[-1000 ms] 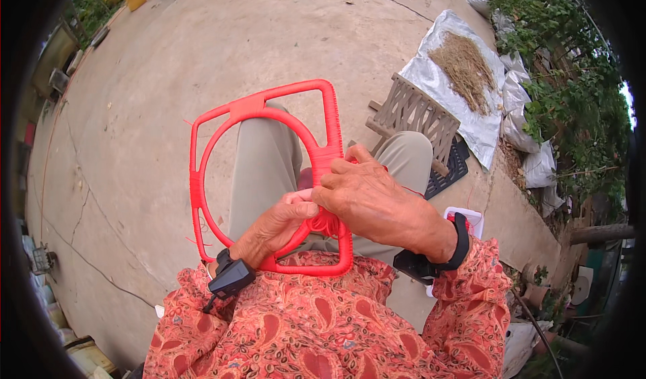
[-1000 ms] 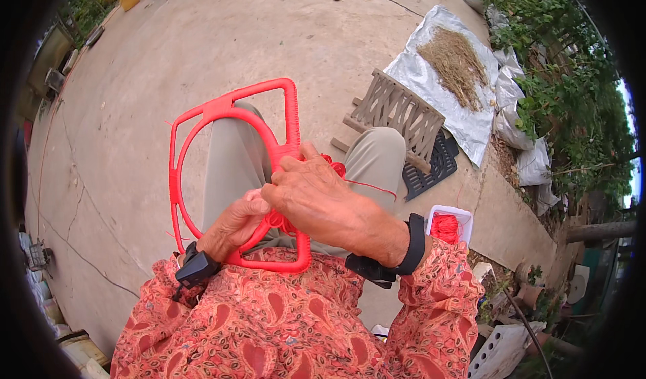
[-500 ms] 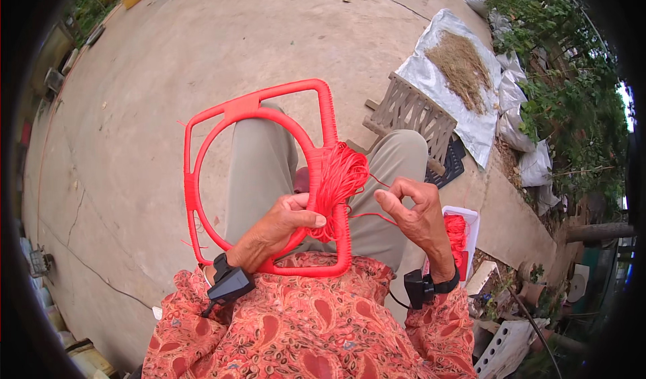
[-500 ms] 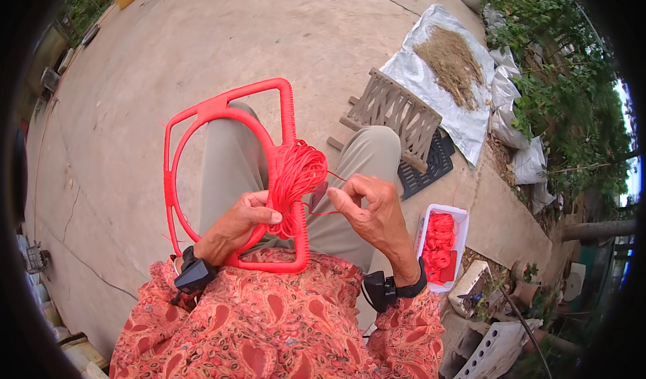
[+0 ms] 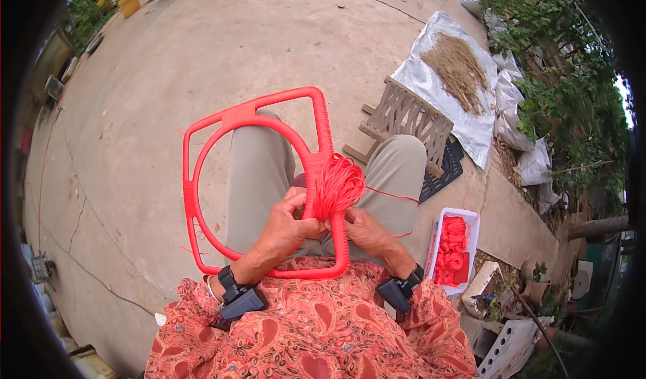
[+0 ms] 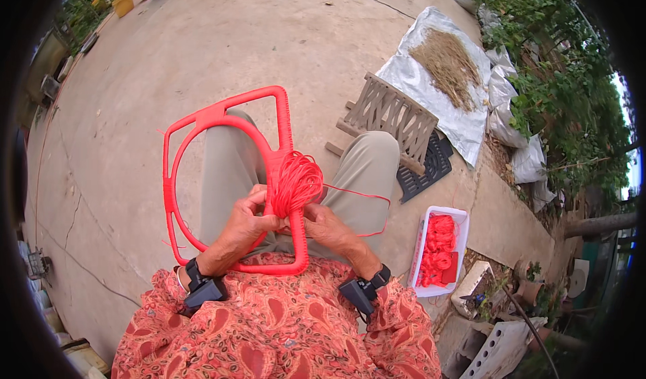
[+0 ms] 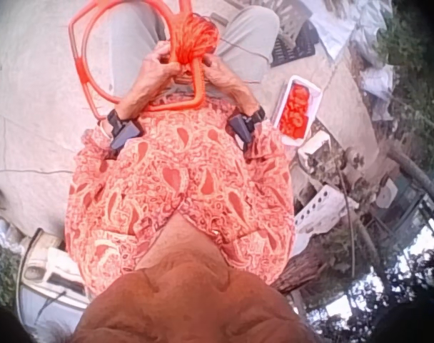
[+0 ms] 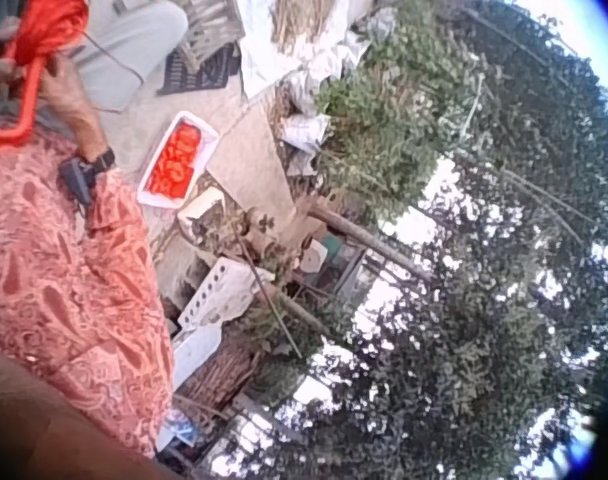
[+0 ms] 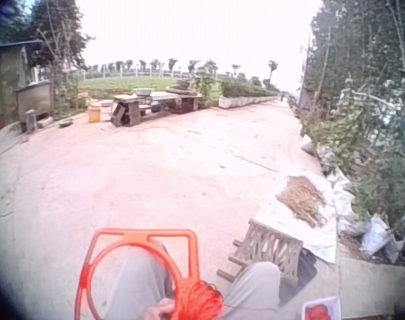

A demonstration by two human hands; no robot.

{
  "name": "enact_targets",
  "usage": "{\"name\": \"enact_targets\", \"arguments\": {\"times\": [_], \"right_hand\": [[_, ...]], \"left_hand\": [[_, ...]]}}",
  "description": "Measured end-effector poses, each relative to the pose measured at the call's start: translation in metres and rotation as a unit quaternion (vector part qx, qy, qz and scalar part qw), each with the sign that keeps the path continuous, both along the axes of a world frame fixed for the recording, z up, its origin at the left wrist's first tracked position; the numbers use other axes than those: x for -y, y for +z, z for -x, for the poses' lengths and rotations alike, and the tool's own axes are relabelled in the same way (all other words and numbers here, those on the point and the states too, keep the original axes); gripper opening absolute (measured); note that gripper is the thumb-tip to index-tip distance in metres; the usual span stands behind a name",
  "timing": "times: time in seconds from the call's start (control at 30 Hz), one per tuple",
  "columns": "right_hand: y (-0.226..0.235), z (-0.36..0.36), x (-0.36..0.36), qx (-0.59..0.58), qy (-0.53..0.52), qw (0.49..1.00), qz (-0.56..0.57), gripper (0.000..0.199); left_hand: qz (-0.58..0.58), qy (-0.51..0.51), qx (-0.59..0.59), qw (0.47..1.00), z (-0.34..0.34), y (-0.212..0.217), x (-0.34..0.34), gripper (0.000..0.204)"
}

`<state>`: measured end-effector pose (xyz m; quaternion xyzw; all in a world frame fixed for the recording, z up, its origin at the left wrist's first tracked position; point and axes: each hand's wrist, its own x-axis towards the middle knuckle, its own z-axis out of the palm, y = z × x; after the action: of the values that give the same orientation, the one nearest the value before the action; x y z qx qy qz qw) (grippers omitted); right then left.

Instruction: Winding a red plastic ribbon around a red plastic frame and cutting the end with scissors.

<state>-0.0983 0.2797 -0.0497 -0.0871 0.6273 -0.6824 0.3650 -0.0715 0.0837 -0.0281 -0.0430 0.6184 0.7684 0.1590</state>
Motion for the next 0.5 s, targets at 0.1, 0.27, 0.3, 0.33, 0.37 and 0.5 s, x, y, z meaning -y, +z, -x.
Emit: {"name": "enact_targets", "arguments": {"times": [0.1,0.27,0.3,0.33,0.37,0.5], "right_hand": [[-0.005,-0.002,0.005,-0.012,-0.009,1.0,0.021,0.034],[-0.007,0.0,-0.001,0.073,0.016,0.994,0.079,0.035],[-0.004,0.003,-0.006,0.054,0.008,0.998,0.031,0.032],[0.0,0.005,-0.011,0.049,-0.003,0.997,-0.052,0.029],[0.006,0.008,-0.017,0.035,0.0,0.999,-0.018,0.029],[0.03,0.013,-0.028,-0.241,-0.028,0.963,-0.117,0.025]], "left_hand": [[0.062,0.041,-0.071,0.995,0.001,0.002,-0.004,0.033],[-0.112,-0.002,0.081,0.99,-0.001,0.006,0.003,0.04],[-0.141,-0.018,0.107,0.984,-0.001,0.005,0.005,0.041],[-0.184,-0.034,0.115,0.976,-0.001,0.003,0.007,0.042],[-0.169,-0.033,0.133,0.976,-0.001,0.0,0.008,0.042],[-0.198,0.001,0.141,0.97,-0.002,-0.009,0.005,0.048]]}}
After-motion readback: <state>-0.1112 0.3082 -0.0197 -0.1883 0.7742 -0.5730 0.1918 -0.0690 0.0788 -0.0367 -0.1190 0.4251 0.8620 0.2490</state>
